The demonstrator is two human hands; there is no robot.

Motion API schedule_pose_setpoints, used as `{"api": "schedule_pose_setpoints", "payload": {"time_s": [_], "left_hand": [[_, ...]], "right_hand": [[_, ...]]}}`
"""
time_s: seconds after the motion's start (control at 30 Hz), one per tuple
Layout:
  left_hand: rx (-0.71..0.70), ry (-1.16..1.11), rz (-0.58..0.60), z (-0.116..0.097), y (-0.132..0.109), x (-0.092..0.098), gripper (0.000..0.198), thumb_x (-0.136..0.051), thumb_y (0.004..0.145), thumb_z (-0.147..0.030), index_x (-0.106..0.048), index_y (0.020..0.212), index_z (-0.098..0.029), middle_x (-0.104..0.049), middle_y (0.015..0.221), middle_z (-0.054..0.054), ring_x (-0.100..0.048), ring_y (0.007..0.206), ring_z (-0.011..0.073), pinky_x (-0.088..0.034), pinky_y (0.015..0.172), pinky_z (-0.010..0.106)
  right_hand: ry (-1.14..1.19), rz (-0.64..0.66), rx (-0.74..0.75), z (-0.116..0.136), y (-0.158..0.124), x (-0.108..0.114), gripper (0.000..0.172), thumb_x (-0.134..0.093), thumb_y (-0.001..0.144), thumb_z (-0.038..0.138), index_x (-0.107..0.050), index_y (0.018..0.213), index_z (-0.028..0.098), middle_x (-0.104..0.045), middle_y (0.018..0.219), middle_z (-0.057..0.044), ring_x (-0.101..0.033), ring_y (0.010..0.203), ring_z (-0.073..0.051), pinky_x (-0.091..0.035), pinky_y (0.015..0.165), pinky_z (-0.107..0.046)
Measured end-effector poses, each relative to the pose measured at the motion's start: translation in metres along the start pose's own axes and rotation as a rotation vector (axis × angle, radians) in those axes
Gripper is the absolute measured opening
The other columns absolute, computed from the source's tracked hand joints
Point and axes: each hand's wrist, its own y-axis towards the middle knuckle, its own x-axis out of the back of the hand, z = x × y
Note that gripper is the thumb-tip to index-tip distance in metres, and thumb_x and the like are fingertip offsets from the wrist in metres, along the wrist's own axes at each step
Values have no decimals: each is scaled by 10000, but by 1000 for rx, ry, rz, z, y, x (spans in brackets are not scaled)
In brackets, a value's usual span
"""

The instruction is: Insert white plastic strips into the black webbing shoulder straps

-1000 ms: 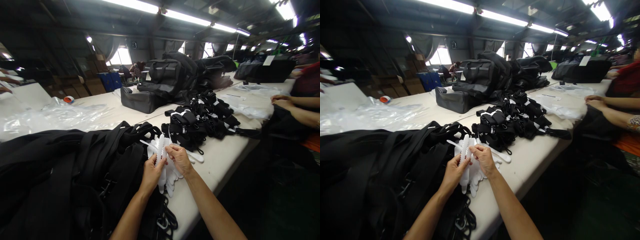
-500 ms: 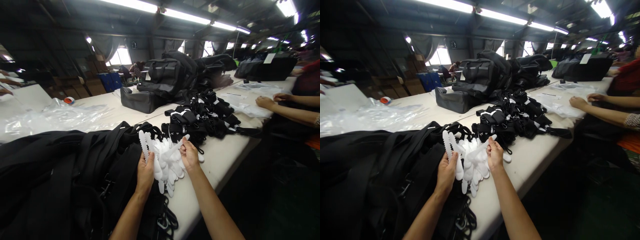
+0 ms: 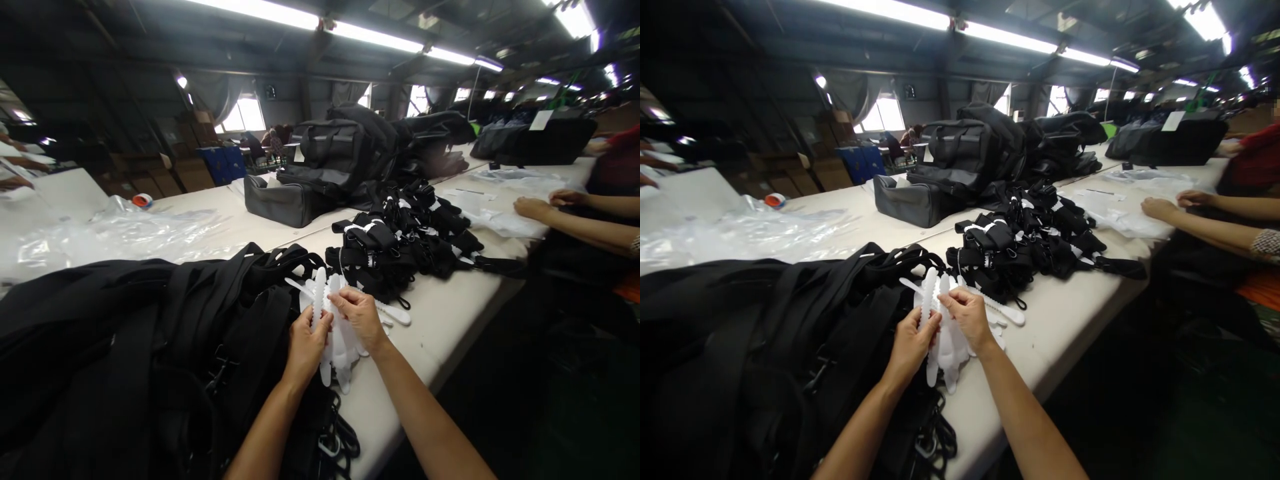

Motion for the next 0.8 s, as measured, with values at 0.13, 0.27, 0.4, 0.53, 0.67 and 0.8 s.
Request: {"api": "schedule_pose_setpoints", "payload": {"time_s": [0.13,0.27,0.4,0.53,0.67,0.8], "left_hand": [[33,-15,-37,1,1,-2,354,-504,899,-510,-592,809,-179,-563,604,-30,-484,468,91,-363,447,200],[38,-46,-23,3,1,-3,377,-474,910,-525,-603,839,-178,-570,618,-26,-487,463,86,-367,444,196],[34,-78,17,1,-1,-3,391,-414,938,-509,-599,857,-175,-589,647,-14,-506,490,93,-387,463,202],[23,-68,36,0,-1,-3,374,-411,943,-492,-592,856,-177,-585,648,-15,-506,496,98,-391,474,210],[-8,-16,90,3,0,-3,383,-380,958,-480,-598,848,-185,-582,636,-20,-502,486,98,-395,494,222],[-13,6,141,4,-2,-5,373,-390,954,-478,-596,827,-193,-585,635,-19,-521,499,107,-396,498,224]], "right_hand": [[0,-161,11,-1,5,8,343,-777,716,415,-608,576,152,-403,528,58,-338,524,-78,-253,506,-247],[23,-196,-44,-5,6,10,366,-793,680,462,-631,605,143,-439,502,54,-366,492,-80,-260,484,-245],[-66,-253,-33,-9,7,7,416,-828,630,484,-640,791,149,-580,618,16,-505,523,-113,-395,515,-249],[-100,-259,97,-8,4,3,431,-761,730,487,-646,1018,188,-623,917,-30,-538,612,-109,-444,553,-248],[20,87,41,0,-1,0,290,-651,852,456,-706,842,171,-554,802,-4,-421,552,-74,-329,503,-238],[181,179,-16,4,-2,1,303,-724,807,378,-632,633,147,-429,652,35,-343,537,-64,-226,489,-248]]}}
